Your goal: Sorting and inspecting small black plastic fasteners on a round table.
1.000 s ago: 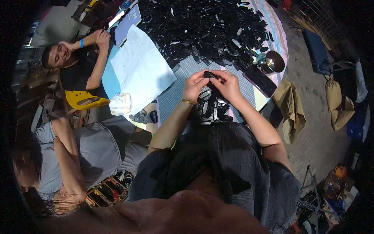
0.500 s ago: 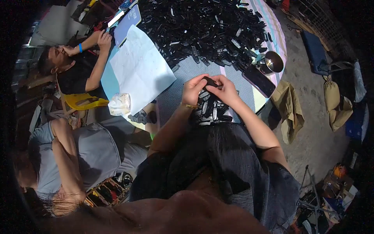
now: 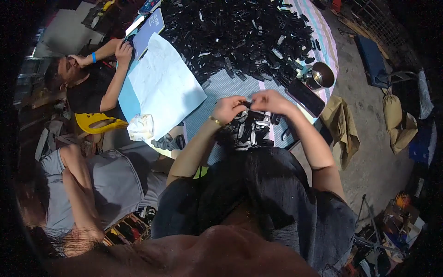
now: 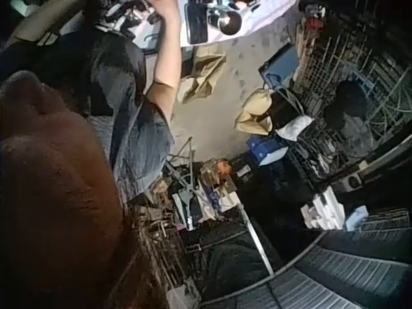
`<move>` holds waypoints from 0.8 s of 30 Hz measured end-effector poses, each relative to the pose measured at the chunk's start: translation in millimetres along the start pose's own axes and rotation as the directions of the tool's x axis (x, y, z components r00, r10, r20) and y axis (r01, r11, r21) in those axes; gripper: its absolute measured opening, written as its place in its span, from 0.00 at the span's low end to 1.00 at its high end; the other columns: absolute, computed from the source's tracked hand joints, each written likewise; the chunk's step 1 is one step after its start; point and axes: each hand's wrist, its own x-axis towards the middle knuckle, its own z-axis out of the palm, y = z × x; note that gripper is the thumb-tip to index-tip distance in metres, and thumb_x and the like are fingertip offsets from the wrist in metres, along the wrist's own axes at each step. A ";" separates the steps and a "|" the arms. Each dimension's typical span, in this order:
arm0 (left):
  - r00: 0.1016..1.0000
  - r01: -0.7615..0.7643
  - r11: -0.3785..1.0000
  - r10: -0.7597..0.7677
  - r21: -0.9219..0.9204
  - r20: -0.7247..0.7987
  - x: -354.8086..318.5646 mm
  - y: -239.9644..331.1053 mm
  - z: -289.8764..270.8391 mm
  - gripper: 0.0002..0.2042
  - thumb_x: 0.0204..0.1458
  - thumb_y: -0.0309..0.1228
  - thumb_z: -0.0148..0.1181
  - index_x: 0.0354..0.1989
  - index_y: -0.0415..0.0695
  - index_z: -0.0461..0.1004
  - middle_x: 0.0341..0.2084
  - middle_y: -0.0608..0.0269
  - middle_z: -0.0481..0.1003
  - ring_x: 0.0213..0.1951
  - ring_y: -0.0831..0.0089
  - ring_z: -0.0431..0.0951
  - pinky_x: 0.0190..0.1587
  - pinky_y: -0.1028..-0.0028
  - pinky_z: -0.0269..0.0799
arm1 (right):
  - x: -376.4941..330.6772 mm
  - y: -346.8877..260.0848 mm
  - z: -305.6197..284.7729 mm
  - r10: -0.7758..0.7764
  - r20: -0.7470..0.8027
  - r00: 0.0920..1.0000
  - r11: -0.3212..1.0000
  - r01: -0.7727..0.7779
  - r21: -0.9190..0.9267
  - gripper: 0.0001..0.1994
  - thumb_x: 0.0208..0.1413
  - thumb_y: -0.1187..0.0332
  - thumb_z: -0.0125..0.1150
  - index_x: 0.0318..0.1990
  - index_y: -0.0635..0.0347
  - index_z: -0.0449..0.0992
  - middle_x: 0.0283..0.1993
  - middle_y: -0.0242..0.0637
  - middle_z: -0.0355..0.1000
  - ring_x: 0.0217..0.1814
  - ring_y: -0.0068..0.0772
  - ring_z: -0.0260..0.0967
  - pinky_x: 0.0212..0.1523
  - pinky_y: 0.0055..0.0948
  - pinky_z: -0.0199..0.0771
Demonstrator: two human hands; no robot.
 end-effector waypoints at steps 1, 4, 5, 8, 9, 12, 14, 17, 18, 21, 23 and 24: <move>1.000 -0.019 0.943 0.012 0.331 0.026 2.2 6.0 -1.5 0.11 0.43 0.32 0.56 0.34 0.42 0.74 0.27 0.56 0.75 0.29 0.64 0.75 0.35 0.73 0.69 | 8.3 5.3 -15.5 -0.010 -0.123 0.992 0.999 0.005 -0.049 0.14 0.43 0.65 0.62 0.36 0.64 0.73 0.27 0.32 0.72 0.29 0.20 0.67 0.32 0.21 0.67; 0.990 -0.079 0.897 0.019 0.435 0.139 15.4 6.8 2.5 0.11 0.39 0.35 0.59 0.29 0.44 0.75 0.26 0.53 0.73 0.30 0.58 0.73 0.37 0.67 0.68 | 44.7 15.7 -56.5 -0.132 -0.494 0.859 0.917 -0.083 -0.390 0.13 0.43 0.68 0.58 0.37 0.65 0.73 0.32 0.42 0.72 0.35 0.41 0.70 0.37 0.30 0.68; 0.976 -0.105 0.837 -0.017 0.537 0.217 20.0 11.9 3.4 0.10 0.39 0.36 0.59 0.28 0.43 0.75 0.25 0.53 0.73 0.31 0.58 0.73 0.37 0.66 0.67 | 57.2 13.5 -66.0 -0.237 -0.550 0.801 0.856 -0.096 -0.509 0.12 0.44 0.69 0.55 0.37 0.65 0.73 0.35 0.44 0.71 0.37 0.47 0.68 0.39 0.33 0.68; 0.979 -0.203 0.804 0.174 0.559 0.105 61.5 -14.3 27.8 0.10 0.40 0.33 0.55 0.30 0.42 0.73 0.31 0.57 0.72 0.37 0.60 0.69 0.40 0.67 0.65 | 91.1 5.3 -88.1 -0.373 -0.511 0.775 0.646 -0.178 -0.742 0.15 0.45 0.75 0.49 0.43 0.62 0.69 0.47 0.44 0.65 0.47 0.45 0.63 0.46 0.33 0.64; 0.902 -0.309 0.714 0.429 0.629 -0.044 71.4 -15.1 34.1 0.10 0.41 0.31 0.53 0.31 0.42 0.72 0.32 0.59 0.71 0.39 0.61 0.68 0.40 0.68 0.65 | 100.0 5.2 -93.3 -0.378 -0.507 0.774 0.644 -0.174 -0.745 0.15 0.45 0.75 0.49 0.43 0.62 0.69 0.47 0.44 0.65 0.47 0.45 0.63 0.46 0.33 0.64; 0.898 -0.267 0.592 0.440 0.761 -0.028 99.7 -14.5 50.7 0.10 0.40 0.28 0.49 0.33 0.42 0.70 0.31 0.62 0.68 0.37 0.63 0.66 0.38 0.69 0.65 | 133.6 20.2 -114.8 -0.429 -0.473 0.770 0.457 -0.267 -0.849 0.19 0.49 0.72 0.42 0.51 0.55 0.62 0.57 0.39 0.54 0.54 0.45 0.56 0.49 0.38 0.64; 0.876 -0.266 0.563 0.480 0.782 -0.047 105.3 -20.4 58.0 0.09 0.40 0.27 0.48 0.32 0.43 0.69 0.30 0.63 0.67 0.36 0.64 0.66 0.36 0.70 0.65 | 149.6 30.8 -124.1 -0.406 -0.534 0.741 0.447 -0.349 -0.824 0.20 0.49 0.72 0.42 0.53 0.53 0.61 0.57 0.39 0.54 0.55 0.44 0.55 0.50 0.39 0.63; 0.856 -0.236 0.531 0.509 0.814 -0.084 105.2 -28.3 62.3 0.09 0.40 0.26 0.47 0.32 0.44 0.69 0.27 0.62 0.66 0.34 0.66 0.65 0.35 0.72 0.65 | 163.6 28.3 -133.6 -0.324 -0.612 0.721 0.474 -0.437 -0.765 0.21 0.50 0.70 0.42 0.54 0.46 0.61 0.57 0.42 0.55 0.57 0.45 0.54 0.50 0.43 0.61; 0.859 -0.196 0.562 0.494 0.804 -0.136 103.3 -28.9 62.0 0.09 0.40 0.27 0.47 0.32 0.43 0.69 0.27 0.62 0.66 0.35 0.65 0.65 0.36 0.72 0.65 | 165.5 22.6 -137.0 -0.220 -0.558 0.800 0.483 -0.407 -0.775 0.20 0.49 0.70 0.42 0.53 0.45 0.63 0.55 0.43 0.57 0.56 0.44 0.54 0.50 0.43 0.61; 0.857 -0.158 0.617 0.474 0.771 -0.203 97.6 -34.0 59.7 0.08 0.40 0.27 0.50 0.31 0.43 0.70 0.29 0.59 0.66 0.36 0.63 0.64 0.38 0.72 0.65 | 166.0 8.6 -126.5 -0.177 -0.455 0.872 0.427 -0.349 -0.834 0.15 0.47 0.70 0.44 0.44 0.51 0.71 0.47 0.42 0.64 0.52 0.41 0.58 0.46 0.42 0.62; 0.893 -0.126 0.632 0.408 0.764 -0.190 91.2 -34.6 53.2 0.06 0.43 0.28 0.48 0.27 0.40 0.69 0.31 0.59 0.65 0.38 0.62 0.64 0.37 0.73 0.67 | 165.6 4.5 -114.7 -0.237 -0.281 0.930 0.216 -0.231 -0.949 0.11 0.45 0.71 0.47 0.36 0.56 0.73 0.39 0.41 0.67 0.45 0.41 0.62 0.38 0.40 0.64; 0.903 -0.124 0.654 0.386 0.746 -0.188 87.4 -32.5 49.7 0.06 0.42 0.28 0.53 0.27 0.40 0.70 0.30 0.58 0.67 0.37 0.61 0.67 0.36 0.71 0.68 | 163.4 9.2 -109.5 -0.349 -0.260 0.900 0.177 -0.209 -0.962 0.07 0.43 0.68 0.52 0.30 0.58 0.73 0.35 0.39 0.68 0.41 0.38 0.64 0.36 0.38 0.64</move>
